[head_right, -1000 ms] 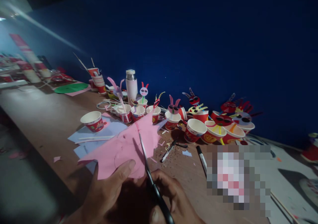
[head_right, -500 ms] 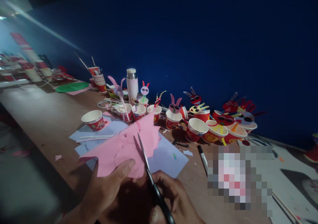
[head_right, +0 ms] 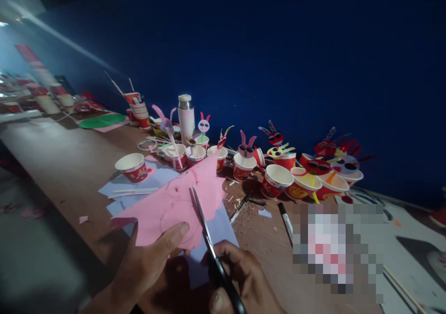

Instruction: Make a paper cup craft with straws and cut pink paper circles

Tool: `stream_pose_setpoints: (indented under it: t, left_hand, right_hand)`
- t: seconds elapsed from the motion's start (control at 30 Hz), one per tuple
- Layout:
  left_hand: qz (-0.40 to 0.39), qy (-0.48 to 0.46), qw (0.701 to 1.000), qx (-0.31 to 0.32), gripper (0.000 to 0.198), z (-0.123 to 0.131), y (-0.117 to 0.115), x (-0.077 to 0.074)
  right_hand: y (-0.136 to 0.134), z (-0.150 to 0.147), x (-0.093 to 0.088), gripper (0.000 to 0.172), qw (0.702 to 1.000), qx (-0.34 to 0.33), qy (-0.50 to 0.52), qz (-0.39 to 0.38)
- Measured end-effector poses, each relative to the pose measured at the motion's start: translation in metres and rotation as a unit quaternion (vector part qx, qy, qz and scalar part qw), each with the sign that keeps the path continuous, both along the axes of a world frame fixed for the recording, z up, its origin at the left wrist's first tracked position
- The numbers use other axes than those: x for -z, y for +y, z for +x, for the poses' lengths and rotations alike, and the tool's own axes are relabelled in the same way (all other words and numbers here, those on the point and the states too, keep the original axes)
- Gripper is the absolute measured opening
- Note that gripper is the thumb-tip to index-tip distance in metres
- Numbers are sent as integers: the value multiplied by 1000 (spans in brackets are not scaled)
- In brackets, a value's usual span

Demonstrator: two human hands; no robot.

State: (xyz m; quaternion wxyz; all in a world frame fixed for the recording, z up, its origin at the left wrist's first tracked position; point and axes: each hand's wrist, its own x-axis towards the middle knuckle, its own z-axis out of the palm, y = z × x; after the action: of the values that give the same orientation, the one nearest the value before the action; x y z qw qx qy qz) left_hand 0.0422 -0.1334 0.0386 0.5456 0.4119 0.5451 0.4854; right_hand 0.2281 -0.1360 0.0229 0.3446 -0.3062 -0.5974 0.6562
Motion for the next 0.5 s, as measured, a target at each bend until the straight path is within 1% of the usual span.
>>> stream_pose_setpoints:
  t: [0.1,0.23,0.27,0.33,0.37,0.47,0.5]
  left_hand:
    - [2,41,999,4,16,1,1,-1]
    - [38,46,998,13,18,10,1,-6]
    - [38,48,998,13,17,12,1,-7]
    - [37,52,998,10,22,15,1,-6]
    - [40,54,998,10,23,15,1,-4]
    - [62,59,996,15,14,11,0,9]
    - [62,57,996,21,17,10,0,13]
  right_hand:
    - [1,0,3,49,1000,-5,-2,5]
    - [2,-1,5,49,1000,-2,-7,17]
    - [2,-1,5,49,1000,0,-6,24]
    - [3,-2,5,48,999,4,-2,32]
    - [3,-2,4,48,999,4,2,32]
    - [3,-3,2,47,1000,-4,4,29]
    - [3,-2,1,47,999,-3,2,34]
